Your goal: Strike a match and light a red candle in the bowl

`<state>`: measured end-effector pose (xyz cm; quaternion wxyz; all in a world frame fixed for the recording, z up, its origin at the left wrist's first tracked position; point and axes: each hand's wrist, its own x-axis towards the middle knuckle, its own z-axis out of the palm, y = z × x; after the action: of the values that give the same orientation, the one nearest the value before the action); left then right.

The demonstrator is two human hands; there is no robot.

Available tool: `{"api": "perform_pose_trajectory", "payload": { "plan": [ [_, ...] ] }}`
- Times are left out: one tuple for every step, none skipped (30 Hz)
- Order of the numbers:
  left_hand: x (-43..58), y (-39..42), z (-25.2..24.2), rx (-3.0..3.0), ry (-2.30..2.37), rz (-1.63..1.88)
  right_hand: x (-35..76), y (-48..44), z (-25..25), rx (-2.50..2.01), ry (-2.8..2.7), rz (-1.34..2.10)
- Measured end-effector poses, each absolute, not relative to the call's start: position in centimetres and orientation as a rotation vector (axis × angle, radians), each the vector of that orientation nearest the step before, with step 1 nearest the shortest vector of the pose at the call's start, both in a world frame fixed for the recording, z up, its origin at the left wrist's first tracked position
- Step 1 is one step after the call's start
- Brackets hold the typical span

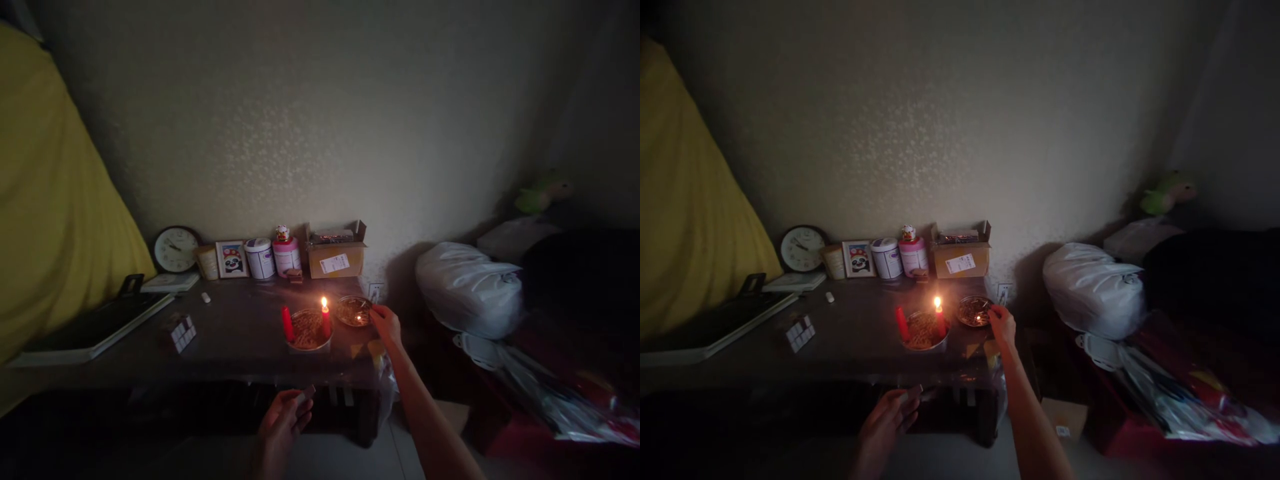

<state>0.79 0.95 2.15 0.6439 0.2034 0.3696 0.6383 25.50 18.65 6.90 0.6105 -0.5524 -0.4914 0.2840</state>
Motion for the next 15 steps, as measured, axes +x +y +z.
{"api": "perform_pose_trajectory", "payload": {
  "plan": [
    [0.8, 0.9, 2.2, 0.457, 0.828, 1.456, 25.6, 18.2, 6.9, -1.268, -1.136, 0.662],
    [0.8, 0.9, 2.3, 0.448, 0.819, 1.455, 25.6, 17.5, 7.0, -1.253, -1.141, 0.672],
    [0.8, 0.8, 2.4, 0.446, 0.810, 1.450, 25.7, 16.7, 7.1, -1.231, -1.151, 0.686],
    [0.8, 0.7, 2.5, 0.447, 0.805, 1.439, 25.8, 15.7, 7.3, -1.202, -1.163, 0.703],
    [0.8, 0.7, 2.6, 0.451, 0.802, 1.427, 25.7, 14.7, 7.7, -1.169, -1.180, 0.727],
    [0.9, 0.6, 2.7, 0.453, 0.803, 1.419, 25.6, 13.6, 8.1, -1.133, -1.200, 0.757],
    [0.9, 0.6, 2.8, 0.455, 0.806, 1.410, 25.4, 12.5, 8.7, -1.095, -1.220, 0.792],
    [0.9, 0.6, 2.8, 0.457, 0.807, 1.403, 25.2, 11.3, 9.4, -1.057, -1.244, 0.830],
    [0.9, 0.6, 2.8, 0.462, 0.806, 1.398, 25.0, 10.1, 10.2, -1.019, -1.269, 0.868],
    [0.9, 0.7, 2.7, 0.465, 0.810, 1.395, 24.7, 8.7, 11.0, -0.984, -1.294, 0.904],
    [0.8, 0.8, 2.5, 0.474, 0.811, 1.395, 24.5, 7.3, 11.8, -0.944, -1.323, 0.938],
    [0.8, 0.8, 2.3, 0.483, 0.814, 1.400, 24.4, 5.8, 12.6, -0.903, -1.352, 0.969],
    [0.8, 0.9, 2.1, 0.494, 0.819, 1.405, 24.4, 4.1, 13.2, -0.836, -1.384, 1.001],
    [0.7, 0.9, 1.9, 0.508, 0.820, 1.411, 24.4, 2.4, 13.6, -0.696, -1.408, 1.066],
    [0.7, 0.9, 1.7, 0.525, 0.816, 1.419, 24.5, 0.6, 13.8, -0.574, -1.404, 1.131]
  ]
}}
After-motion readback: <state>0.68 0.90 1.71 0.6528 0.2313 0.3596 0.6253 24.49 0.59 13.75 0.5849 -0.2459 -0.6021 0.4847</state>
